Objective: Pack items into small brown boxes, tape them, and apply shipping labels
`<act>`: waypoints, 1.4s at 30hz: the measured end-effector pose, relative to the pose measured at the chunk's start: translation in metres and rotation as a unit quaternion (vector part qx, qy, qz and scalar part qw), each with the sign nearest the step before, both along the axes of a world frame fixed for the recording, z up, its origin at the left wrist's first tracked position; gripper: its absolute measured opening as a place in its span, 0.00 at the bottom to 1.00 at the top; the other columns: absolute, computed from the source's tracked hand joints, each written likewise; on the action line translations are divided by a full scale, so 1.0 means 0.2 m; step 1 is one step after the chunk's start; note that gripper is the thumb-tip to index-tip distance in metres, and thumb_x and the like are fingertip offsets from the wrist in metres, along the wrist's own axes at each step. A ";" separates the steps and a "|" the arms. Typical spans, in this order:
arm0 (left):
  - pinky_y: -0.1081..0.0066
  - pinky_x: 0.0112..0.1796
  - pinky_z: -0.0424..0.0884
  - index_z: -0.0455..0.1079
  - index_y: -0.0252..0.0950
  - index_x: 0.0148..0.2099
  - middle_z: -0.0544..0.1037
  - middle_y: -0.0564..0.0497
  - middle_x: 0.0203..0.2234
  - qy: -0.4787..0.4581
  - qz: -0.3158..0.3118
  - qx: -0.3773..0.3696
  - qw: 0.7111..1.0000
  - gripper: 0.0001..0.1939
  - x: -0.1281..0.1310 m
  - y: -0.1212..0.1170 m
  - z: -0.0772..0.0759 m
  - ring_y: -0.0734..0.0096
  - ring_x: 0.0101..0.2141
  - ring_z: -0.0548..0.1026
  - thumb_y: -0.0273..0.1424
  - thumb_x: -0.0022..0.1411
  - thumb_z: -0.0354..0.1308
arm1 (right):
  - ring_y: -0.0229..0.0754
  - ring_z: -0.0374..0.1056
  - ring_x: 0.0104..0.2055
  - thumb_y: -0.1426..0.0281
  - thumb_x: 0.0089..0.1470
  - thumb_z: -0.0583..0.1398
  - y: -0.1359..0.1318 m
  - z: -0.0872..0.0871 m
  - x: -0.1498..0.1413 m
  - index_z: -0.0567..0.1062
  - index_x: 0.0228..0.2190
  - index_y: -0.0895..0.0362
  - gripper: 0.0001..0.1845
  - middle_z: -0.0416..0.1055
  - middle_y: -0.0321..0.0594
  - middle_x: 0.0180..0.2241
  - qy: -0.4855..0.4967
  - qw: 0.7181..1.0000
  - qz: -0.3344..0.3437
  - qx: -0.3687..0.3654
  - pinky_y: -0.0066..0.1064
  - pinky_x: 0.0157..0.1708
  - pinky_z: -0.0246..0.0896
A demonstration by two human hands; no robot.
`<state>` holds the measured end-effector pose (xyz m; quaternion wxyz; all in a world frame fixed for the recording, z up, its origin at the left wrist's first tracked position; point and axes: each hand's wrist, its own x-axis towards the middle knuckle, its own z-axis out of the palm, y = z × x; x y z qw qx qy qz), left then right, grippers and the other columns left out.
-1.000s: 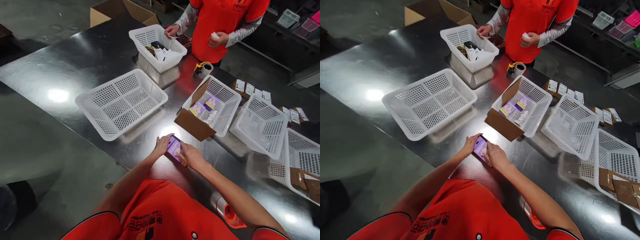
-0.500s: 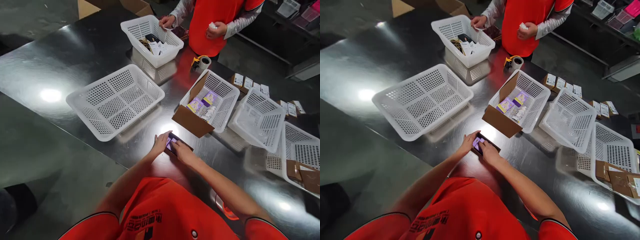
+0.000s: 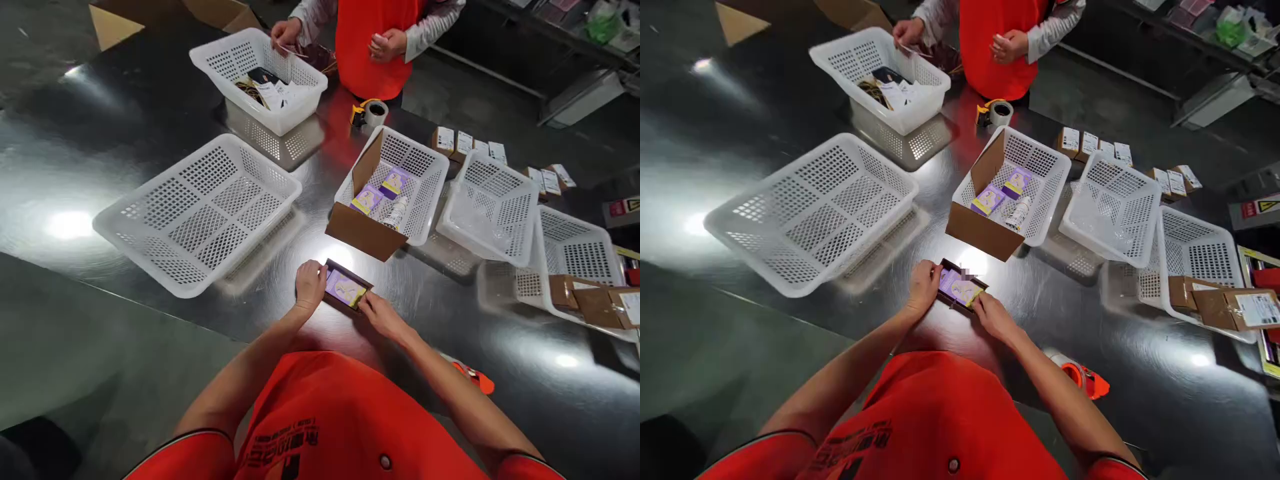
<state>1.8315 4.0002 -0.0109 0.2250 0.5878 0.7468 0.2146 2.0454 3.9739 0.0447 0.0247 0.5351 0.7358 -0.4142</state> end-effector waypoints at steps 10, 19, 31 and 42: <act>0.55 0.62 0.58 0.72 0.41 0.55 0.72 0.48 0.57 -0.091 -0.246 -0.095 0.960 0.18 -0.10 -0.17 0.05 0.55 0.62 0.62 0.39 0.64 0.58 | 0.40 0.63 0.60 0.70 0.67 0.46 0.06 -0.12 -0.05 0.67 0.57 0.59 0.21 0.68 0.46 0.58 0.071 0.997 0.033 -0.004 0.37 0.61 0.56; 0.58 0.53 0.67 0.52 0.30 0.69 0.69 0.37 0.52 -0.056 -0.031 -0.098 0.993 0.48 -0.07 -0.06 -0.16 0.51 0.54 0.70 0.48 0.55 0.67 | 0.54 0.47 0.70 0.61 0.66 0.51 0.06 -0.09 0.00 0.62 0.63 0.56 0.28 0.58 0.49 0.66 -0.106 0.952 -0.010 0.286 0.53 0.64 0.47; 0.57 0.54 0.65 0.58 0.34 0.67 0.72 0.40 0.52 -0.067 -0.075 -0.117 0.988 0.32 -0.10 -0.06 -0.19 0.53 0.52 0.70 0.44 0.66 0.55 | 0.62 0.32 0.73 0.56 0.65 0.53 -0.13 -0.34 -0.02 0.53 0.68 0.56 0.36 0.43 0.49 0.71 -0.132 0.965 0.082 0.211 0.61 0.65 0.40; 0.56 0.55 0.65 0.54 0.41 0.69 0.68 0.45 0.62 -0.111 -0.094 -0.085 0.986 0.31 -0.09 -0.04 -0.14 0.54 0.54 0.70 0.37 0.67 0.52 | 0.71 0.33 0.71 0.38 0.52 0.56 -0.02 -0.29 -0.20 0.56 0.67 0.55 0.52 0.42 0.58 0.70 -0.153 0.958 0.065 0.233 0.72 0.62 0.24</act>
